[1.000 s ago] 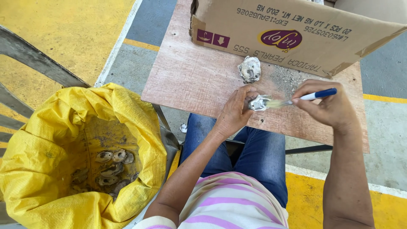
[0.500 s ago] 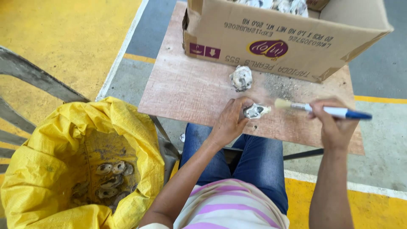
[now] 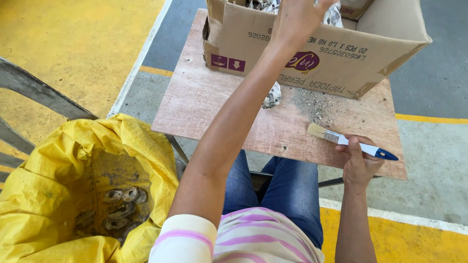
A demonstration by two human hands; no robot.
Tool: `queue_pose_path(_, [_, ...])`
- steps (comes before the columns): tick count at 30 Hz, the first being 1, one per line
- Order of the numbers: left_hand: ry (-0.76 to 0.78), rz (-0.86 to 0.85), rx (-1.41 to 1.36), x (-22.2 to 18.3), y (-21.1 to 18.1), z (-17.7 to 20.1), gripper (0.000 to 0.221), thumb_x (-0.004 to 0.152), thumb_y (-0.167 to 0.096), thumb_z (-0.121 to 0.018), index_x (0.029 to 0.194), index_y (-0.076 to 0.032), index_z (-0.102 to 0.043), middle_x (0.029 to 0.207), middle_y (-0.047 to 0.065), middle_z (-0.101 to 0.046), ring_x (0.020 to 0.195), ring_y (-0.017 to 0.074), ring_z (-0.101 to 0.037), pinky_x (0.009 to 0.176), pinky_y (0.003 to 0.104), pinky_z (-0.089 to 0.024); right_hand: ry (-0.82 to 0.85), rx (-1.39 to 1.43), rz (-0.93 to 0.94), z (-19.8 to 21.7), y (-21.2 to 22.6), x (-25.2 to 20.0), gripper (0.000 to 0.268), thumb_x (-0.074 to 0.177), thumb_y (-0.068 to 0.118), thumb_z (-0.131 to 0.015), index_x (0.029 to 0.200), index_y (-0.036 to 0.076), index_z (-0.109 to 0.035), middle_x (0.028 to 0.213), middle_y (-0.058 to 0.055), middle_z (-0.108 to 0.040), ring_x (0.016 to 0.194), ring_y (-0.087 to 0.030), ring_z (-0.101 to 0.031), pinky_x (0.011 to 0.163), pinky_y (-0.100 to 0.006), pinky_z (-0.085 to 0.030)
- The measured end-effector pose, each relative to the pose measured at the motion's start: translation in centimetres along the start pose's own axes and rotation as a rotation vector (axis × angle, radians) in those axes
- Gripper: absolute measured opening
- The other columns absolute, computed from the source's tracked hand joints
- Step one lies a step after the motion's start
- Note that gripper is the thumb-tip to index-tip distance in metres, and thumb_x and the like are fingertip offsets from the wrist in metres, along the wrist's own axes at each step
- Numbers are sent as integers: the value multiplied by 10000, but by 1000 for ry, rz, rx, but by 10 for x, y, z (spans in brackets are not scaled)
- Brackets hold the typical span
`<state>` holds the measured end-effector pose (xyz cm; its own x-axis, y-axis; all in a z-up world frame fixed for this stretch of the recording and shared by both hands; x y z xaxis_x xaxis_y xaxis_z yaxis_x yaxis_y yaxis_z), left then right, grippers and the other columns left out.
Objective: Cleaning and preparing oyster shells using a small brush and white paste.
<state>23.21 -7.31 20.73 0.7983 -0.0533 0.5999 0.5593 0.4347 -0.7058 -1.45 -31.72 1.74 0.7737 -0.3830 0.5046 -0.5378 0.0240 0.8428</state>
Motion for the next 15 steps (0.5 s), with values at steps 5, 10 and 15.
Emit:
queue_pose_path(5, [-144, -323, 111, -108, 3, 36, 498, 903, -297, -790, 1312, -88, -598, 1346, 133, -586, 1312, 294, -527, 1188, 516, -352, 2, -8, 6, -1, 1, 3, 150, 1087, 79, -693, 1135, -64, -692, 1015, -166, -729, 794, -201, -719, 739, -297, -637])
queue_pose_path(10, [233, 205, 395, -185, 50, 38, 904, 755, -438, -892, 1409, -13, -436, 1331, 205, -539, 1296, 350, -457, 1107, 674, -217, -45, 63, -5, -26, 11, 15, 163, 1085, 58, -708, 1165, -81, -684, 1014, -195, -729, 841, -228, -736, 789, -325, -669])
queue_pose_path(15, [152, 188, 331, -196, 82, 7, 975, 695, -292, -908, 1445, 19, -368, 1398, 206, -514, 1299, 343, -468, 1121, 654, -210, 15, -43, 62, -85, 35, 35, 127, 1048, 49, -707, 1112, -60, -690, 964, -175, -734, 784, -205, -751, 724, -313, -666])
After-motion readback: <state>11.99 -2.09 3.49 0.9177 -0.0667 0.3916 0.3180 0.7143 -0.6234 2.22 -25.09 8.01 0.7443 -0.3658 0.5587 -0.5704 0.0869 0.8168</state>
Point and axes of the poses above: each hand's wrist, its own x-axis towards the middle knuckle, its own z-axis out of the back of the hand, y = z × x, the point moved 6 cm from there along x, towards the middle knuckle
